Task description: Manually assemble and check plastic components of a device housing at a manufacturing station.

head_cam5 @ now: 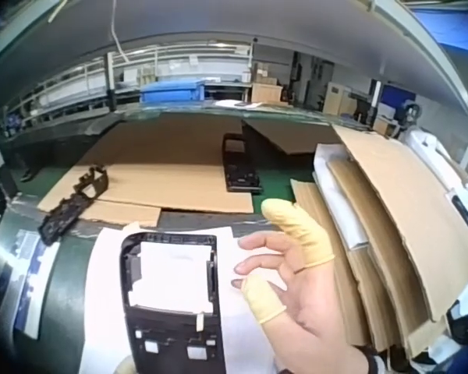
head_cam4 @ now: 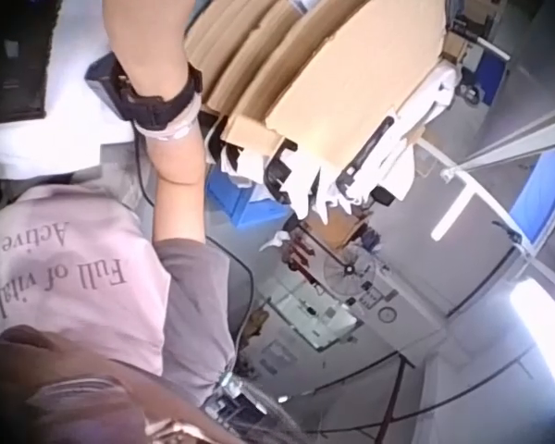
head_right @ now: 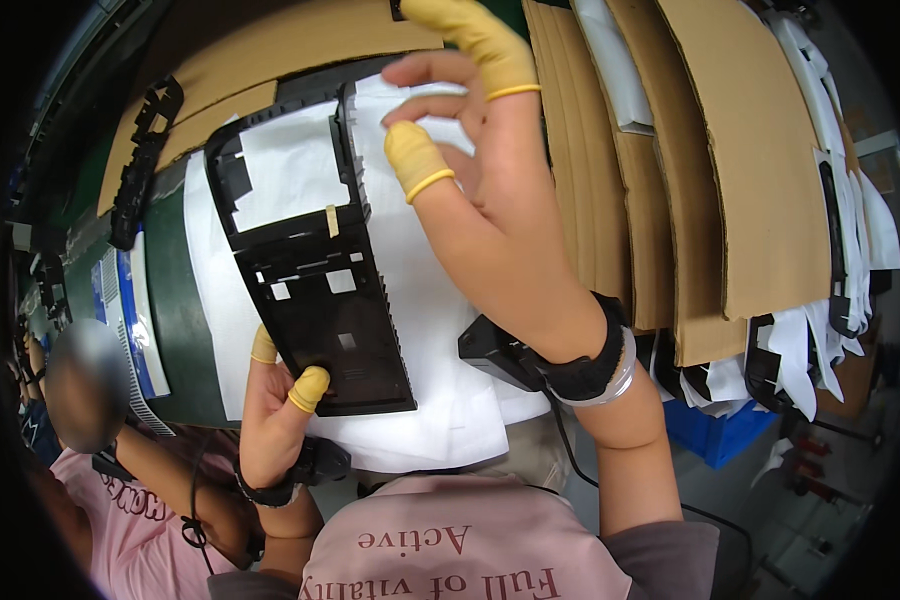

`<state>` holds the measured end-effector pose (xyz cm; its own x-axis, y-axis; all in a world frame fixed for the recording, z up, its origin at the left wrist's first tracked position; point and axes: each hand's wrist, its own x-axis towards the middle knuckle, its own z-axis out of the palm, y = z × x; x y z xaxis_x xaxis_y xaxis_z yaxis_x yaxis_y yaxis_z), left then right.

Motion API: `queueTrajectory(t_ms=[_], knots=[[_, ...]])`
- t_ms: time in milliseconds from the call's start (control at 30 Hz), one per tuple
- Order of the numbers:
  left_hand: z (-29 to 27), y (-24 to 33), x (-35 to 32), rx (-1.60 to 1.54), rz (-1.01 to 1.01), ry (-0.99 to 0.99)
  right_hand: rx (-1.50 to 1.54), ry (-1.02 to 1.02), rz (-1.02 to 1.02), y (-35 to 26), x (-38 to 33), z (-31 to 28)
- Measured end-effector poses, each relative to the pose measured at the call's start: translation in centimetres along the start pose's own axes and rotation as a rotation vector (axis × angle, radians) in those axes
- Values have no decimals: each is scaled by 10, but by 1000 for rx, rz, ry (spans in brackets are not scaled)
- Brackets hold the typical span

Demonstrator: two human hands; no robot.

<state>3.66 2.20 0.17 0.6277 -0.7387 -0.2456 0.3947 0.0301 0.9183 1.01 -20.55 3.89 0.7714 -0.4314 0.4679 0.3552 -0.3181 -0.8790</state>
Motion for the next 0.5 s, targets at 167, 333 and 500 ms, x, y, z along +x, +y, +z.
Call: queueTrajectory(t_ms=[167,333,500], knots=[[-2,-2,-2,-15,2,-15,391,-159,516,-5,-10,0],[-1,-3,1,-32,-3,-10,310,-248,365,7,-15,6],[-1,-1,0,-16,-5,-18,312,-254,385,1,-12,8]])
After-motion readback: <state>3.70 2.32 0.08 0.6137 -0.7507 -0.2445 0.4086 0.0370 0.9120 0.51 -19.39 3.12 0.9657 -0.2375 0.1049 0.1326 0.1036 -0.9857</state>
